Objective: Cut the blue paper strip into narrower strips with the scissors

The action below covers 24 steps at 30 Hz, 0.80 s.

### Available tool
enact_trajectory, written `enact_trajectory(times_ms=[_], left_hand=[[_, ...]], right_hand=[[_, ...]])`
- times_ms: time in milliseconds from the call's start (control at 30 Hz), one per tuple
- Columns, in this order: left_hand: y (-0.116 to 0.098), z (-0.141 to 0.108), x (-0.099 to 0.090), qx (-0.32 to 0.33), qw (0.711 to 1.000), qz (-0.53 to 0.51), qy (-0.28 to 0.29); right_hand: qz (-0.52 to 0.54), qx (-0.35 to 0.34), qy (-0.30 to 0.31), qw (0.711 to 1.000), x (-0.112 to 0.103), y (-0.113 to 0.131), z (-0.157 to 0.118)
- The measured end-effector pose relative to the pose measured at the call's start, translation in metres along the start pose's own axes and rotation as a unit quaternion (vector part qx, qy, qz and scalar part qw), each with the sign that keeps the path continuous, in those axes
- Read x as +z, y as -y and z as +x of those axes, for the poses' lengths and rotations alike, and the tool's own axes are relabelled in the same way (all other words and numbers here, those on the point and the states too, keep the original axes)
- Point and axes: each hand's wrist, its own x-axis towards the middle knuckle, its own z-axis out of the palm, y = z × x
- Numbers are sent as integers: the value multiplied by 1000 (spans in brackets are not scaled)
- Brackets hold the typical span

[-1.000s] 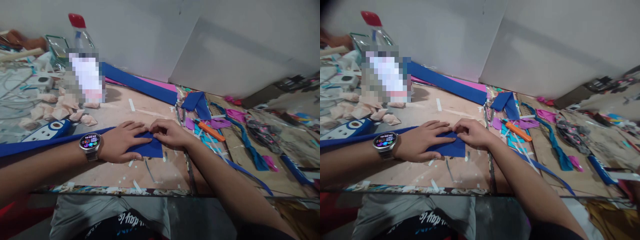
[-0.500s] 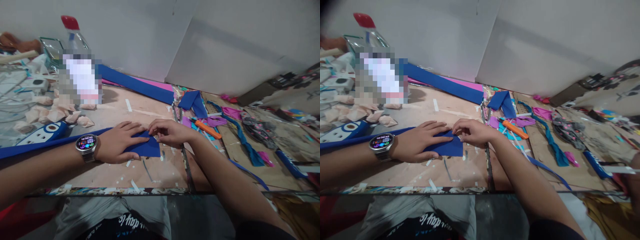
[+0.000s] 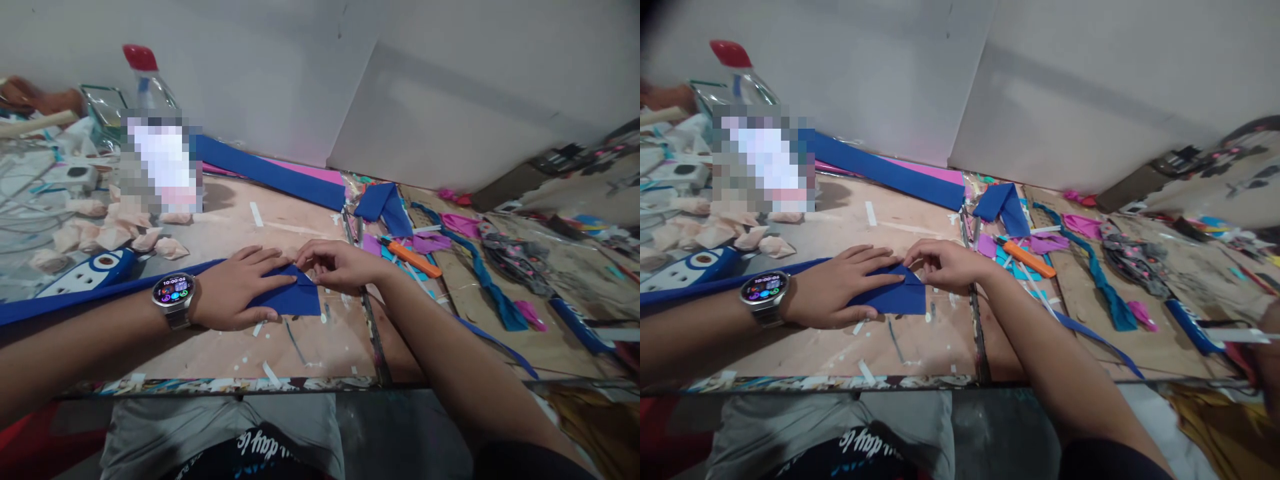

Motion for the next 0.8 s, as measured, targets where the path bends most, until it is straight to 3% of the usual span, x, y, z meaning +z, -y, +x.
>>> enact_trajectory(times_ms=[233, 467, 800], left_hand=[[0, 0, -1, 7, 1000, -6, -2], [0, 1, 0, 4, 1000, 7, 12], [1, 0, 1, 5, 1000, 20, 17]], right_hand=[[3, 12, -3, 1000, 1, -1, 0], [-67, -19, -64, 996, 10, -5, 4], [-81, -6, -116, 990, 17, 1, 6]])
